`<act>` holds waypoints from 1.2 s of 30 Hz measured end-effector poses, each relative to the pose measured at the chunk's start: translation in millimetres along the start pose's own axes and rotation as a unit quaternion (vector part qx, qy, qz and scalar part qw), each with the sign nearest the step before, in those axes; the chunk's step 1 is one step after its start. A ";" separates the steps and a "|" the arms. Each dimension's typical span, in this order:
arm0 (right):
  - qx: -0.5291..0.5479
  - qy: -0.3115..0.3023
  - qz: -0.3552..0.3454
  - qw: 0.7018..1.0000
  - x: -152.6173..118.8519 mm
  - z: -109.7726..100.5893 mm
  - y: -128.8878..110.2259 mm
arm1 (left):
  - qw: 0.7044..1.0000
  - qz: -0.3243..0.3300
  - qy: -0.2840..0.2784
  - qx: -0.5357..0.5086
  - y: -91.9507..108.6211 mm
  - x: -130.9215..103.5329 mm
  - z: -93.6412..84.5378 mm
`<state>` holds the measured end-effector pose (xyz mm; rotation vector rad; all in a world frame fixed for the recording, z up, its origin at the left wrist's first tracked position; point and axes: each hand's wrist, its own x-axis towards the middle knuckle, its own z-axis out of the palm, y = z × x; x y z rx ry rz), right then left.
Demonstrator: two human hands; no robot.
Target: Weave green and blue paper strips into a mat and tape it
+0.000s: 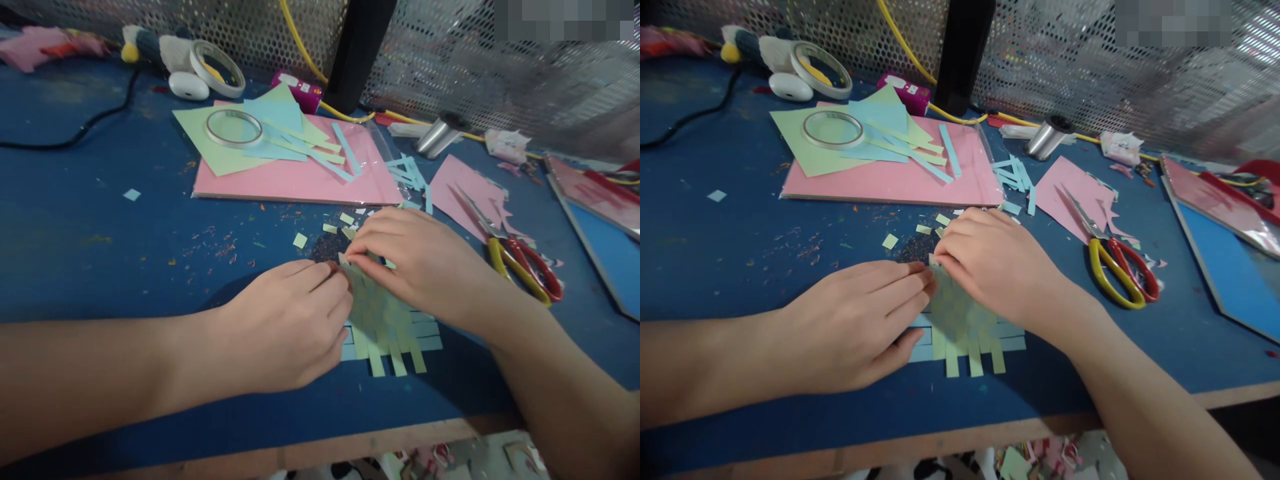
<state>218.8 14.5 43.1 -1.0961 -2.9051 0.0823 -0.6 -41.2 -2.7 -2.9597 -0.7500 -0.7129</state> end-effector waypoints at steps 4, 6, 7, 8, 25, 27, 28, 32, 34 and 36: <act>0.009 0.017 0.010 1.000 -1.2 -0.1 -1.9 | 1.000 -0.003 -0.002 0.000 0.4 0.1 0.0; 0.004 0.021 0.008 1.000 -1.6 0.0 -3.5 | 1.000 -0.005 -0.001 -0.002 0.2 0.0 0.3; -0.001 0.024 0.006 1.000 -1.9 0.1 -4.3 | 1.000 -0.004 0.001 -0.001 0.2 0.0 0.6; -0.008 0.028 0.003 1.000 -2.2 0.3 -5.1 | 1.000 -0.003 0.003 0.000 0.2 0.0 0.9; -0.003 0.047 0.039 0.998 -1.0 6.0 -16.8 | 1.000 0.003 0.017 0.008 0.0 0.3 1.3; 0.011 0.050 0.041 0.998 -0.4 6.4 -16.0 | 1.000 0.004 0.014 0.011 -0.1 0.3 1.1; 0.017 0.052 0.043 0.998 -0.1 6.5 -15.6 | 1.000 0.004 0.014 0.011 -0.1 0.3 1.1; 0.028 0.055 0.041 0.997 0.1 5.1 -14.1 | 1.000 0.002 0.015 0.012 -0.4 0.4 1.1; 0.031 0.055 0.030 0.998 -0.6 4.0 -13.2 | 1.000 0.003 0.013 0.014 -0.6 0.5 0.9; 0.031 0.054 0.022 0.998 -1.9 3.6 -13.1 | 1.000 0.003 0.013 0.016 -0.5 0.7 0.7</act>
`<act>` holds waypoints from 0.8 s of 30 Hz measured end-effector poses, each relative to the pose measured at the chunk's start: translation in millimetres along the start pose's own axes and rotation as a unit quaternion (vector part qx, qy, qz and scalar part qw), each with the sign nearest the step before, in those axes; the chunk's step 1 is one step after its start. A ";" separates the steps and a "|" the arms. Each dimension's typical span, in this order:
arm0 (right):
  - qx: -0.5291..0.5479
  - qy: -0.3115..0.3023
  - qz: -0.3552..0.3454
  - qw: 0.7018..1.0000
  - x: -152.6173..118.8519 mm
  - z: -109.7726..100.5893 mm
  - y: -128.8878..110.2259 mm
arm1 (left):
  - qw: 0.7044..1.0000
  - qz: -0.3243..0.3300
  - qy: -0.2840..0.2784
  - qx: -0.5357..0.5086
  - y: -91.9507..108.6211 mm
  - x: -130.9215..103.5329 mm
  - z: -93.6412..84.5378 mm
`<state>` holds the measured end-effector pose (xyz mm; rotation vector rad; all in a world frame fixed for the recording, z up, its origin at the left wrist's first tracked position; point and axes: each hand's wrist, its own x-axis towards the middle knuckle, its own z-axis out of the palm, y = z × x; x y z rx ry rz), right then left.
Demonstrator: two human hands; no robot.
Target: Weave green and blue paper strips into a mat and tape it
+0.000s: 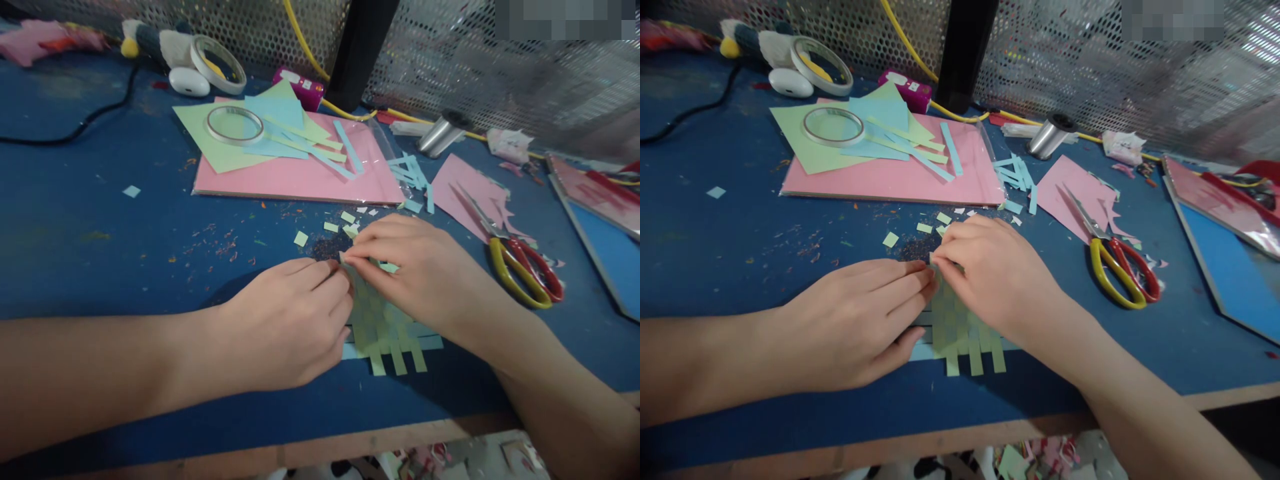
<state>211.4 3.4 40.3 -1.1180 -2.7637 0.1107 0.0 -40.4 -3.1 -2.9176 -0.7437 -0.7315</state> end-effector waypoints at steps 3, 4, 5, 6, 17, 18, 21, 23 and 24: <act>-0.013 0.000 0.012 1.000 -1.7 1.2 -2.8 | 1.000 0.002 0.004 -0.001 0.3 0.0 0.5; -0.019 -0.001 0.022 1.000 -1.8 1.9 -4.5 | 1.000 0.003 0.006 -0.001 0.4 -0.1 0.8; -0.026 -0.002 0.033 0.999 -1.7 2.5 -6.4 | 1.000 0.004 0.008 -0.001 0.3 -0.1 1.1; -0.031 -0.006 0.044 0.999 -1.3 2.9 -8.2 | 1.000 0.004 0.009 -0.002 0.1 -0.1 1.4; 0.007 0.037 0.066 0.997 1.7 4.5 -8.9 | 1.000 0.002 0.004 0.000 0.2 -0.5 0.4; 0.013 0.040 0.064 0.997 1.6 4.5 -8.2 | 1.000 0.001 0.003 -0.001 0.3 -0.6 0.4; 0.033 0.039 0.067 0.996 1.9 3.4 -6.4 | 1.000 0.000 0.001 -0.004 0.1 -0.6 0.5; 0.044 0.030 0.072 0.996 2.5 2.0 -5.1 | 1.000 0.000 -0.003 -0.005 0.1 -0.1 0.5; 0.048 0.024 0.074 0.996 2.8 1.2 -4.4 | 1.000 0.000 -0.005 -0.006 0.1 0.2 0.5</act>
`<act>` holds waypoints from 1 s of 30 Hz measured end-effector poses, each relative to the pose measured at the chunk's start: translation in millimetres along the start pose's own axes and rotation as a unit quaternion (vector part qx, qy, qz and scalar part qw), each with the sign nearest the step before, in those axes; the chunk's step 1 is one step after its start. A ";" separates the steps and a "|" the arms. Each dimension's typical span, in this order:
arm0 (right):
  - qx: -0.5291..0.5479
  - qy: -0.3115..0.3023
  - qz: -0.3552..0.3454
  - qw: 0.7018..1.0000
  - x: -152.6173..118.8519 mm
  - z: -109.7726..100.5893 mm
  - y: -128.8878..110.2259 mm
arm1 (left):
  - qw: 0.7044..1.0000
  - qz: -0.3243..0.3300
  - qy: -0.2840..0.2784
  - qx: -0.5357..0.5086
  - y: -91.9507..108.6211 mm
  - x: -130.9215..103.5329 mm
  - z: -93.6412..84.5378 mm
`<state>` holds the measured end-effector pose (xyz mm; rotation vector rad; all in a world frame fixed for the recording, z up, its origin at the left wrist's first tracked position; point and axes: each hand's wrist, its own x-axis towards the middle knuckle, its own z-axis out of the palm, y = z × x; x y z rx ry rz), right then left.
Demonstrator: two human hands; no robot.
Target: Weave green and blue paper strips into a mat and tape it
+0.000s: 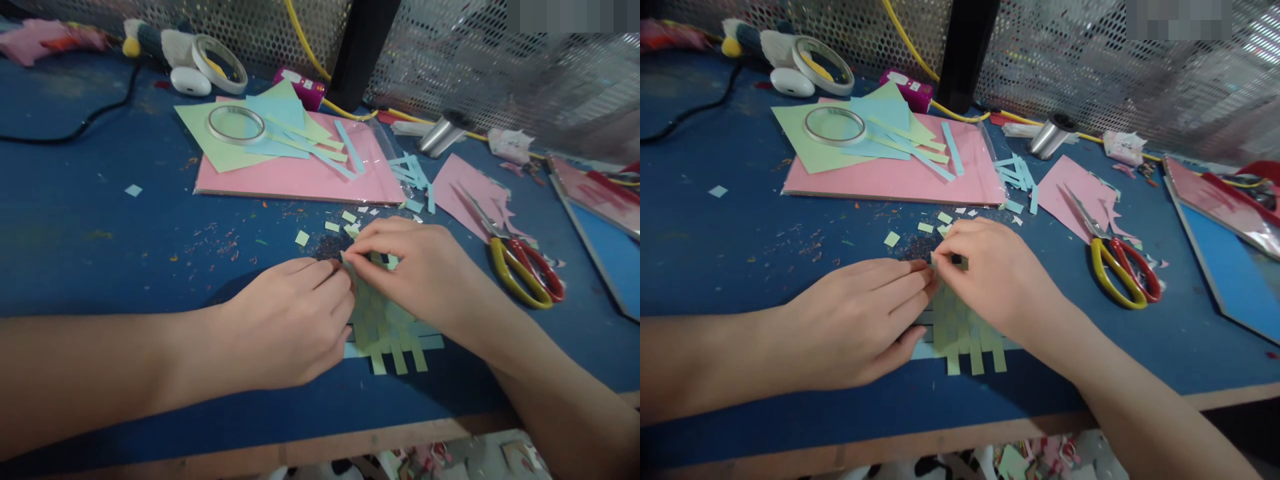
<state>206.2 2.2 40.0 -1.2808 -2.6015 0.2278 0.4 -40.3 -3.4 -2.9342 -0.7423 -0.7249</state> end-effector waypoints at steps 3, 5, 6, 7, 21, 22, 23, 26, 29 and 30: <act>0.008 -0.015 0.001 1.000 1.1 -1.9 1.9 | 1.000 -0.001 -0.004 -0.003 0.1 0.6 -0.1; 0.009 -0.017 0.003 1.000 1.5 -2.5 2.5 | 1.000 -0.003 -0.002 -0.003 0.1 0.6 -0.3; 0.007 -0.015 0.003 1.000 1.6 -2.5 2.4 | 1.000 -0.003 -0.002 -0.003 0.2 0.6 -0.5; 0.004 -0.013 0.002 1.000 1.5 -2.4 2.2 | 1.000 -0.002 -0.001 -0.003 0.2 0.5 -0.7; -0.032 0.006 0.043 0.999 -1.8 4.1 -10.5 | 1.000 0.003 0.009 0.005 0.0 0.7 -0.7; -0.021 0.012 0.043 0.999 -1.3 4.0 -10.0 | 1.000 0.003 0.008 0.006 0.2 0.8 -1.0; -0.011 0.016 0.044 0.999 -0.7 3.9 -9.2 | 1.000 0.002 0.007 0.006 0.3 0.8 -1.2; 0.013 0.012 0.050 0.999 1.4 3.1 -6.1 | 1.000 0.001 -0.001 0.003 0.4 0.6 -1.4; 0.035 0.003 0.056 0.998 3.0 1.9 -3.0 | 1.000 -0.001 -0.007 0.003 0.0 0.6 -0.8; 0.041 -0.001 0.057 0.998 3.3 1.3 -2.1 | 1.000 -0.001 -0.006 0.003 -0.1 0.7 -0.5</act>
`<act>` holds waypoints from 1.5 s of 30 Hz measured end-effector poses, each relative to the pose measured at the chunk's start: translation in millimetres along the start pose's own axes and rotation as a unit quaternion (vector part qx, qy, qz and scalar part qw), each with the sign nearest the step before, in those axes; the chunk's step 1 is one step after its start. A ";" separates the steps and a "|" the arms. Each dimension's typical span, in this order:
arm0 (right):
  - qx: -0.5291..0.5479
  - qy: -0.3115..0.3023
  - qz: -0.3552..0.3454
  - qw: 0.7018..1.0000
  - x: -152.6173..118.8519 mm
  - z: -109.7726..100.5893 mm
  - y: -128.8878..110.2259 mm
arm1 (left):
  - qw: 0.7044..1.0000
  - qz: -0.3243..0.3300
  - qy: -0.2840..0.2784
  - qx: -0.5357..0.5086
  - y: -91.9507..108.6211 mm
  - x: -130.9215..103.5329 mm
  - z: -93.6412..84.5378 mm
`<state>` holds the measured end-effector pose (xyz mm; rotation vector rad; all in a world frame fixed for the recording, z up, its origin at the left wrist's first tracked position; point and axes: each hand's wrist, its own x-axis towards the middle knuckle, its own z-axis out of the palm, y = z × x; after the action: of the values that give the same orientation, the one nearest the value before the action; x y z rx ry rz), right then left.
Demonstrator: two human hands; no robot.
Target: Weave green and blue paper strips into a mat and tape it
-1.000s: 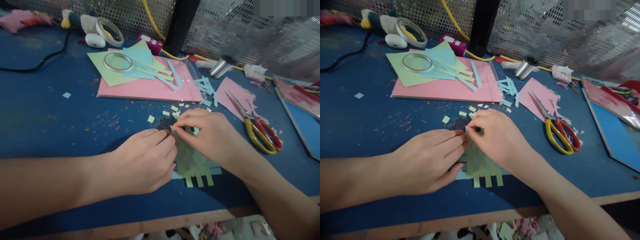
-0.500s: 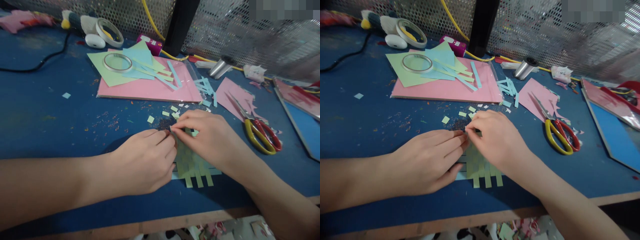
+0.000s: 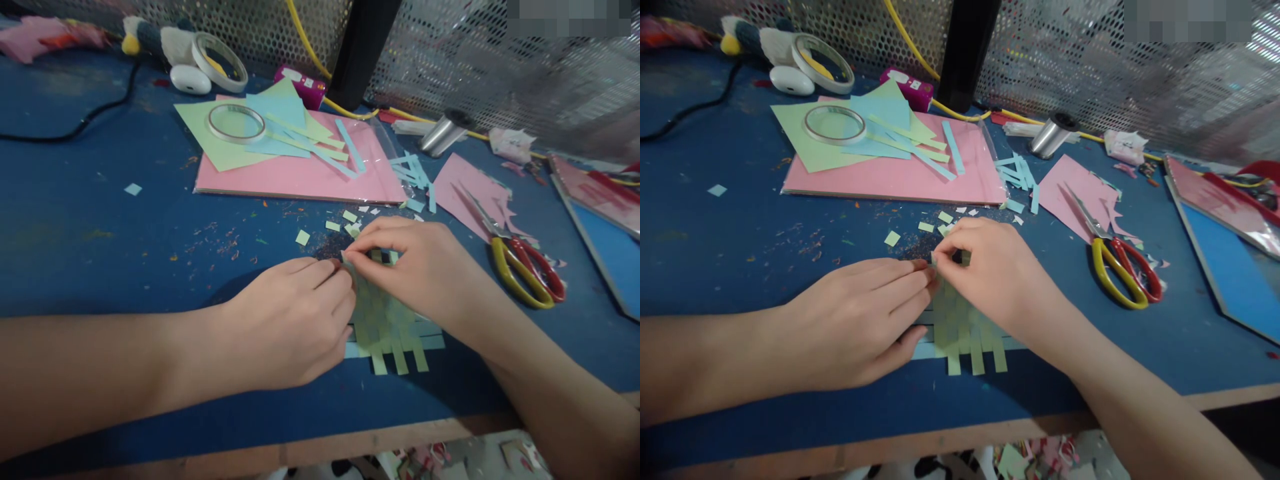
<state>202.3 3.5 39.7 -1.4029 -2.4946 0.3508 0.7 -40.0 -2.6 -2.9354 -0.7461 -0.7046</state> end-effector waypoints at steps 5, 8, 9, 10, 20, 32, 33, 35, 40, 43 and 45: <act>0.010 -0.012 -0.008 1.000 0.4 -2.8 2.4 | 1.000 -0.004 0.007 -0.006 0.2 0.2 0.2; 0.003 -0.011 -0.003 1.000 0.7 -2.6 1.3 | 1.000 -0.003 0.003 -0.005 0.8 0.1 0.0; -0.002 -0.012 0.004 1.000 1.0 -2.3 0.6 | 1.000 -0.003 0.002 -0.004 1.0 0.1 0.0; -0.005 -0.015 0.011 1.000 1.3 -1.9 -0.2 | 1.000 -0.002 0.002 -0.003 1.1 0.1 0.0; 0.011 -0.008 0.029 0.999 2.1 -0.9 -0.7 | 1.000 -0.006 0.009 -0.003 0.4 0.1 1.2; 0.018 -0.063 -0.060 0.996 6.1 -10.6 14.7 | 1.000 -0.005 0.010 0.001 0.3 -2.1 0.3; 0.015 -0.062 -0.066 0.996 6.1 -10.6 15.1 | 1.000 -0.005 0.010 -0.001 0.2 -1.9 0.5; 0.008 -0.055 -0.080 0.995 5.9 -10.5 15.9 | 1.000 -0.006 0.011 -0.004 0.2 -1.4 0.9; -0.019 -0.042 -0.135 0.990 4.1 -8.8 17.9 | 1.000 -0.002 0.006 -0.005 0.4 -0.1 0.7; -0.030 -0.038 -0.173 0.984 2.6 -7.1 18.7 | 1.000 -0.004 -0.002 -0.008 0.1 -0.4 -0.4; -0.041 -0.041 -0.198 0.979 2.0 -6.3 19.7 | 1.000 -0.005 -0.002 -0.008 -0.1 -0.9 -1.3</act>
<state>219.1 15.6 39.3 -0.8977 -2.8027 0.2284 -0.6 -40.5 -1.9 -2.9511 -0.7586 -0.7088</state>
